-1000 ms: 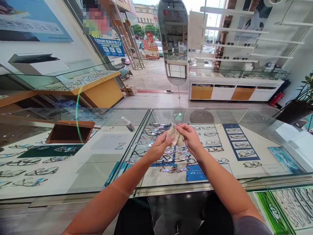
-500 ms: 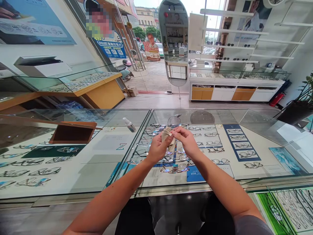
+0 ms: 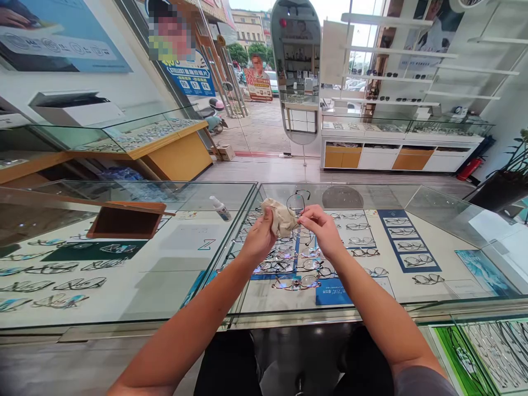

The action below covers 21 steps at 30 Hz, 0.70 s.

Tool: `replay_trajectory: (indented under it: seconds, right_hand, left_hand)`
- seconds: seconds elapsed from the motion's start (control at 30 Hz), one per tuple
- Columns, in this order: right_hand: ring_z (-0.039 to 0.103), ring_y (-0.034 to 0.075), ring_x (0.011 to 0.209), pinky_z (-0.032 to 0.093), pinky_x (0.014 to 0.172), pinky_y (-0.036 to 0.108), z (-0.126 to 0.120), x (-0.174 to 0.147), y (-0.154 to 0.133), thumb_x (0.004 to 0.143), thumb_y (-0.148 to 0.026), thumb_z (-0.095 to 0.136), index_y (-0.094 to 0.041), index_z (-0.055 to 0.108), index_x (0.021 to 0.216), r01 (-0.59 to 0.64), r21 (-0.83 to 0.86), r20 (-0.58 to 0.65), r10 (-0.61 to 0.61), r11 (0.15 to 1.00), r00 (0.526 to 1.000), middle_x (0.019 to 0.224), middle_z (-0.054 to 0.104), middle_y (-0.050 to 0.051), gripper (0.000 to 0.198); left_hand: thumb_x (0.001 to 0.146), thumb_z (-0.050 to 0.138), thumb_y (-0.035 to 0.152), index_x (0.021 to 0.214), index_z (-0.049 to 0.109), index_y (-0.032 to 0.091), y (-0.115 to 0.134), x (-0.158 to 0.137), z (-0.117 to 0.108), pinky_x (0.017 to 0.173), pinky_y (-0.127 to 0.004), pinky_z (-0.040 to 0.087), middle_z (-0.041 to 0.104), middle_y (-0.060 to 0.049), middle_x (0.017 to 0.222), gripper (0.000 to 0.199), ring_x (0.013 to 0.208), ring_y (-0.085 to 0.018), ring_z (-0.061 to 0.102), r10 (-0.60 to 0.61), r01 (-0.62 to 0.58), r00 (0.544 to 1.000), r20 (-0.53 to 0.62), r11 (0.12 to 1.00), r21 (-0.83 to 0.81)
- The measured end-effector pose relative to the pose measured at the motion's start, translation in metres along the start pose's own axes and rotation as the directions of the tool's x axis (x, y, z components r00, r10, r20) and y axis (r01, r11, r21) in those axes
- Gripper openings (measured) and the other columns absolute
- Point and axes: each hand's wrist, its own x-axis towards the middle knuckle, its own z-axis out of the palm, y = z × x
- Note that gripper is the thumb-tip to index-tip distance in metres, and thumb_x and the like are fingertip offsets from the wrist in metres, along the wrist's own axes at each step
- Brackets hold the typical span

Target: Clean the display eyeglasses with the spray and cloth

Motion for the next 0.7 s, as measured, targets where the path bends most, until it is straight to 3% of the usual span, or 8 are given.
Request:
replay_trajectory:
  seconds: [0.2,0.43,0.7]
  right_hand:
    - [0.055,0.026,0.117,0.035,0.113,0.043,0.005,-0.004,0.002,0.076,-0.048,0.084,-0.023,0.075,0.07,-0.044,-0.125,0.082,0.054,0.991,0.995,0.107,0.057,0.005,0.027]
    - [0.052,0.022,0.095,0.039,0.098,0.039,0.007,-0.002,0.008,0.075,-0.042,0.08,-0.023,0.072,0.067,-0.076,-0.068,0.113,0.083,0.995,0.99,0.083,0.056,0.001,0.022]
    - [0.053,0.02,0.089,0.038,0.097,0.038,0.009,-0.004,0.009,0.076,-0.043,0.082,-0.023,0.071,0.067,-0.113,0.028,0.115,0.109,0.993,0.987,0.077,0.06,-0.001,0.025]
  left_hand:
    - [0.067,0.085,0.082,0.094,0.074,0.019,0.005,0.001,0.0,0.099,-0.038,0.061,0.08,-0.006,0.089,0.07,0.108,-0.026,0.077,-0.001,0.001,1.0,0.007,0.998,-0.061]
    - [0.068,0.095,0.064,0.089,0.076,0.017,0.008,-0.001,-0.002,0.094,-0.035,0.057,0.08,-0.004,0.089,0.055,0.105,-0.026,0.075,-0.004,0.001,0.993,0.118,1.0,0.023]
    - [0.054,0.106,0.049,0.094,0.078,0.018,0.012,-0.003,-0.004,0.09,-0.034,0.054,0.079,-0.003,0.086,0.058,0.09,-0.021,0.073,-0.045,0.036,0.983,0.176,0.998,0.054]
